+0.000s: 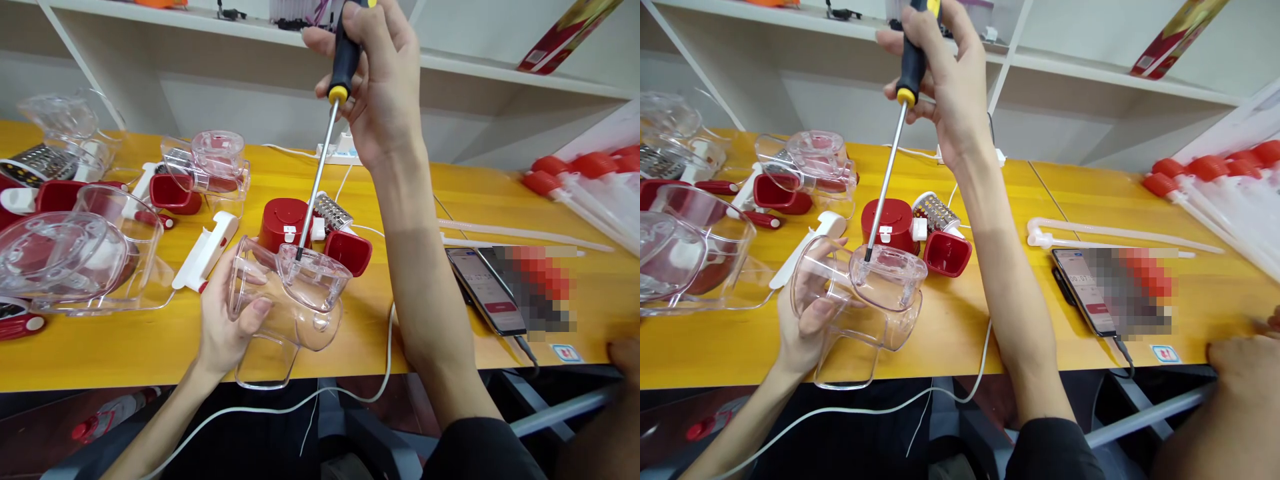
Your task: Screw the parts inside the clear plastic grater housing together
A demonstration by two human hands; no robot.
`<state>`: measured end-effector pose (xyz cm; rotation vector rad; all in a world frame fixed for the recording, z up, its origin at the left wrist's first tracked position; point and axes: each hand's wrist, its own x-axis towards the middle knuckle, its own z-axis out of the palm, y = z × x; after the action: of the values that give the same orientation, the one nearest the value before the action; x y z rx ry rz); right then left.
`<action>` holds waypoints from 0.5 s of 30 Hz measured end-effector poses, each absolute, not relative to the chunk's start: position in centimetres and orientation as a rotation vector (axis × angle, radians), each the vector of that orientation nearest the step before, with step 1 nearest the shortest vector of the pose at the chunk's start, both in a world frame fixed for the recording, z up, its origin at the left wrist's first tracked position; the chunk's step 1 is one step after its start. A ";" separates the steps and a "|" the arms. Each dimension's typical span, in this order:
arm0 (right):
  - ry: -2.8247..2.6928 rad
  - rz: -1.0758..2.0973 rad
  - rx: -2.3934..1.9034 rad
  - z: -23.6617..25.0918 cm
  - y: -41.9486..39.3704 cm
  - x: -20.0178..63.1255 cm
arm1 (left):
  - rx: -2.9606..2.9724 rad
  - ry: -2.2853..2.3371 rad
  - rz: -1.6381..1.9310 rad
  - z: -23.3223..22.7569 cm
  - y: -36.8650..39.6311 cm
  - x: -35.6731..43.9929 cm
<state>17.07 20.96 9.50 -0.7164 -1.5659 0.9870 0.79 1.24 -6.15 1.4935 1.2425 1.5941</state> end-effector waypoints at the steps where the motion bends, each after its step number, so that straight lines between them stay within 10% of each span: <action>1: -1.566 0.989 -0.719 9.5 21.0 17.2 | 1.475 1.234 1.592 -6.2 1.2 0.8; 15: -1.554 1.005 -0.764 10.0 20.4 17.2 | 1.355 1.145 1.638 -6.0 1.3 0.7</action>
<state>17.21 20.44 9.99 -0.7641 -1.5545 1.0054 0.72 1.29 -6.01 1.3552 1.1451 1.6377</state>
